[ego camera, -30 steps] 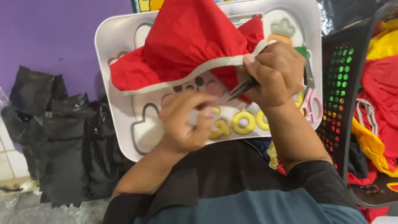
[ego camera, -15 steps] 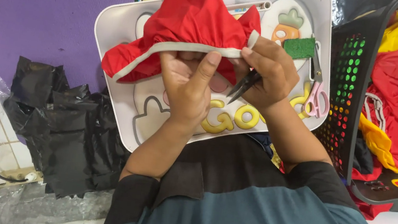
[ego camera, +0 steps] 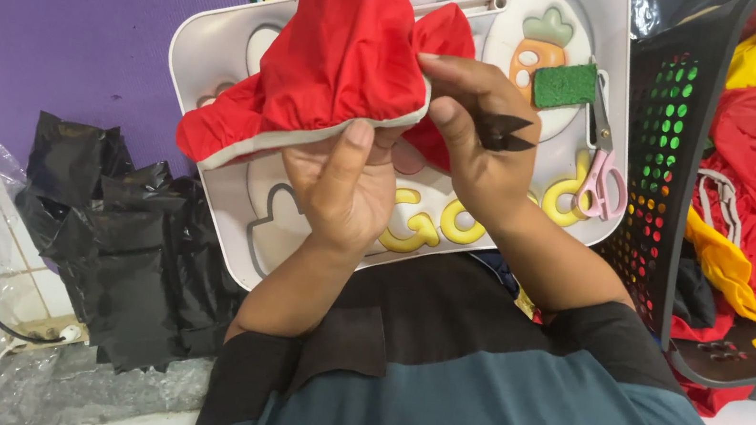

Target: The person trims the white elastic edge of a red fabric item using a pair of small scissors. They repeatedly cut small sections of the elastic, adjust the fabric, and place the scissors down on a white tray before picking them up again to continue the task.

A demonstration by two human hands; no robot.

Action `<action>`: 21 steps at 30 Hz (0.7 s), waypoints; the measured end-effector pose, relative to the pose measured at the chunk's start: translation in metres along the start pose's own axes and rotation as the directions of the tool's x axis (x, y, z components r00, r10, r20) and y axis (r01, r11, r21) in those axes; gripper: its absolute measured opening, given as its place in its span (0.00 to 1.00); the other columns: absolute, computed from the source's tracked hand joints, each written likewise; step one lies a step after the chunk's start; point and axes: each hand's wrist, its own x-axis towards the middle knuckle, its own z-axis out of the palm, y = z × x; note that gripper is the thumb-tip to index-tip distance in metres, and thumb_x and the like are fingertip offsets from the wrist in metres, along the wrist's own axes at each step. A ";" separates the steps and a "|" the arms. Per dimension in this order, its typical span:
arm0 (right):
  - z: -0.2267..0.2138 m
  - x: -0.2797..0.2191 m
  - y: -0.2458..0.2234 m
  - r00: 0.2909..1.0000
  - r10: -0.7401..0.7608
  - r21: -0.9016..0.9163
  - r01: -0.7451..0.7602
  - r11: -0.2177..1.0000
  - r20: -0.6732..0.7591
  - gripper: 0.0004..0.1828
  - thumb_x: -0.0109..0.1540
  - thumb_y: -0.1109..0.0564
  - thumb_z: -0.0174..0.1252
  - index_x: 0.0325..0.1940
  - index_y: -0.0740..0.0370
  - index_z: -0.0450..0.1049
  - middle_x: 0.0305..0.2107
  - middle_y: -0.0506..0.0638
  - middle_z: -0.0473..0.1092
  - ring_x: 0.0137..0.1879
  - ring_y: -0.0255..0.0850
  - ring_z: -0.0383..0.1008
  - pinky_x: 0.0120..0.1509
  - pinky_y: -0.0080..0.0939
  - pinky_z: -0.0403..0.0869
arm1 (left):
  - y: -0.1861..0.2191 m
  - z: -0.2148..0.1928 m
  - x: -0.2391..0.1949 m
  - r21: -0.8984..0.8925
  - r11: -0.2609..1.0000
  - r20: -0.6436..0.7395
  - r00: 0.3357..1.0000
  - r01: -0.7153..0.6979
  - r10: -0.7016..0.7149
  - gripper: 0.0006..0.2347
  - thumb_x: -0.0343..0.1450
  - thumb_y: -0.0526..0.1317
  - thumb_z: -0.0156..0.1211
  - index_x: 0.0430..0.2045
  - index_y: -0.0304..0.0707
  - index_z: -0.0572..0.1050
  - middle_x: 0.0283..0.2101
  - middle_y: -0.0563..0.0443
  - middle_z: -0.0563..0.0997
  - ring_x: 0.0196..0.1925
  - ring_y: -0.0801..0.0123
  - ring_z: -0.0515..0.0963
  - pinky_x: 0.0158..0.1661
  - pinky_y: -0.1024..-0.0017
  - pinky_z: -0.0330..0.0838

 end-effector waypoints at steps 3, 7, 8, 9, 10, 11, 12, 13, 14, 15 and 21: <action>0.002 0.004 0.009 0.998 -0.039 0.115 0.045 0.992 -0.055 0.13 0.71 0.59 0.59 0.59 0.65 0.70 0.50 0.53 0.72 0.54 0.38 0.74 0.64 0.33 0.73 | 0.002 0.000 -0.001 0.025 0.999 -0.015 0.999 -0.045 0.045 0.19 0.79 0.22 0.52 0.66 0.35 0.65 0.62 0.45 0.77 0.62 0.64 0.79 0.68 0.63 0.74; 0.005 0.009 0.013 0.993 -0.016 0.476 0.069 0.877 -0.115 0.09 0.70 0.63 0.61 0.54 0.61 0.72 0.46 0.47 0.71 0.52 0.34 0.74 0.64 0.32 0.76 | 0.007 0.003 0.001 0.151 0.987 -0.112 0.991 -0.050 0.067 0.20 0.78 0.22 0.55 0.66 0.35 0.64 0.60 0.40 0.78 0.56 0.56 0.83 0.58 0.59 0.83; 0.006 0.009 0.015 0.994 -0.017 0.478 0.068 0.875 -0.110 0.09 0.70 0.63 0.61 0.54 0.61 0.72 0.46 0.47 0.71 0.52 0.34 0.74 0.64 0.32 0.76 | 0.006 0.002 0.001 0.153 0.987 -0.113 0.991 -0.055 0.073 0.20 0.78 0.22 0.55 0.66 0.35 0.64 0.60 0.40 0.78 0.56 0.56 0.83 0.58 0.59 0.83; 0.007 0.008 0.016 0.995 0.003 0.496 0.049 0.867 -0.102 0.09 0.71 0.64 0.60 0.55 0.61 0.71 0.49 0.50 0.72 0.54 0.36 0.76 0.66 0.34 0.78 | 0.004 0.001 0.002 0.166 0.985 -0.134 0.989 -0.043 0.066 0.19 0.78 0.23 0.56 0.65 0.34 0.66 0.59 0.40 0.78 0.54 0.57 0.83 0.57 0.62 0.83; 0.006 0.008 0.016 0.995 0.022 0.514 0.030 0.857 -0.094 0.09 0.71 0.64 0.59 0.56 0.62 0.70 0.51 0.53 0.73 0.56 0.38 0.77 0.67 0.37 0.79 | 0.002 0.001 0.003 0.179 0.983 -0.154 0.986 -0.031 0.059 0.18 0.77 0.24 0.57 0.63 0.33 0.67 0.57 0.41 0.79 0.53 0.58 0.83 0.55 0.65 0.83; 0.010 0.006 0.021 0.995 0.015 0.509 0.039 0.860 -0.100 0.09 0.71 0.64 0.59 0.56 0.62 0.70 0.51 0.53 0.73 0.56 0.38 0.77 0.67 0.37 0.79 | -0.006 -0.007 0.004 0.174 0.984 -0.146 0.988 -0.030 0.056 0.18 0.77 0.24 0.57 0.63 0.33 0.67 0.57 0.41 0.79 0.53 0.58 0.83 0.55 0.65 0.83; 0.013 0.005 0.025 0.986 0.017 0.398 0.051 0.916 -0.164 0.08 0.71 0.62 0.58 0.54 0.65 0.72 0.44 0.56 0.75 0.50 0.41 0.79 0.59 0.41 0.81 | -0.015 -0.014 0.004 0.208 0.972 -0.147 0.979 -0.108 0.140 0.19 0.77 0.23 0.57 0.63 0.34 0.67 0.58 0.41 0.79 0.56 0.56 0.82 0.54 0.62 0.83; 0.015 0.003 0.029 0.973 0.009 0.275 0.057 0.960 -0.231 0.10 0.71 0.59 0.56 0.52 0.69 0.73 0.37 0.60 0.76 0.44 0.46 0.82 0.50 0.46 0.83 | -0.024 -0.021 0.006 0.236 0.955 -0.145 0.965 -0.181 0.219 0.19 0.76 0.23 0.57 0.63 0.35 0.68 0.60 0.41 0.79 0.59 0.55 0.81 0.53 0.59 0.84; 0.012 -0.002 0.032 0.971 -0.001 0.264 0.066 0.962 -0.240 0.10 0.71 0.59 0.56 0.52 0.69 0.73 0.37 0.60 0.76 0.44 0.46 0.82 0.50 0.46 0.83 | -0.025 -0.022 0.004 0.224 0.958 -0.136 0.968 -0.178 0.212 0.19 0.76 0.23 0.57 0.63 0.35 0.68 0.60 0.41 0.79 0.59 0.55 0.81 0.53 0.59 0.84; 0.010 -0.007 0.036 0.976 0.013 0.184 0.028 0.983 -0.216 0.10 0.70 0.58 0.57 0.49 0.70 0.74 0.30 0.58 0.74 0.36 0.41 0.77 0.41 0.39 0.77 | -0.026 -0.025 0.003 0.272 0.949 -0.166 0.963 -0.161 0.211 0.20 0.75 0.24 0.59 0.63 0.36 0.68 0.59 0.42 0.79 0.58 0.56 0.81 0.52 0.59 0.84; 0.019 -0.028 0.060 0.964 0.201 0.300 -0.142 0.943 -0.176 0.12 0.65 0.53 0.64 0.45 0.66 0.76 0.23 0.53 0.74 0.27 0.31 0.71 0.30 0.28 0.68 | -0.062 -0.073 -0.025 0.389 0.919 -0.240 0.957 -0.057 0.161 0.23 0.70 0.24 0.63 0.61 0.34 0.67 0.57 0.38 0.79 0.54 0.54 0.81 0.46 0.50 0.84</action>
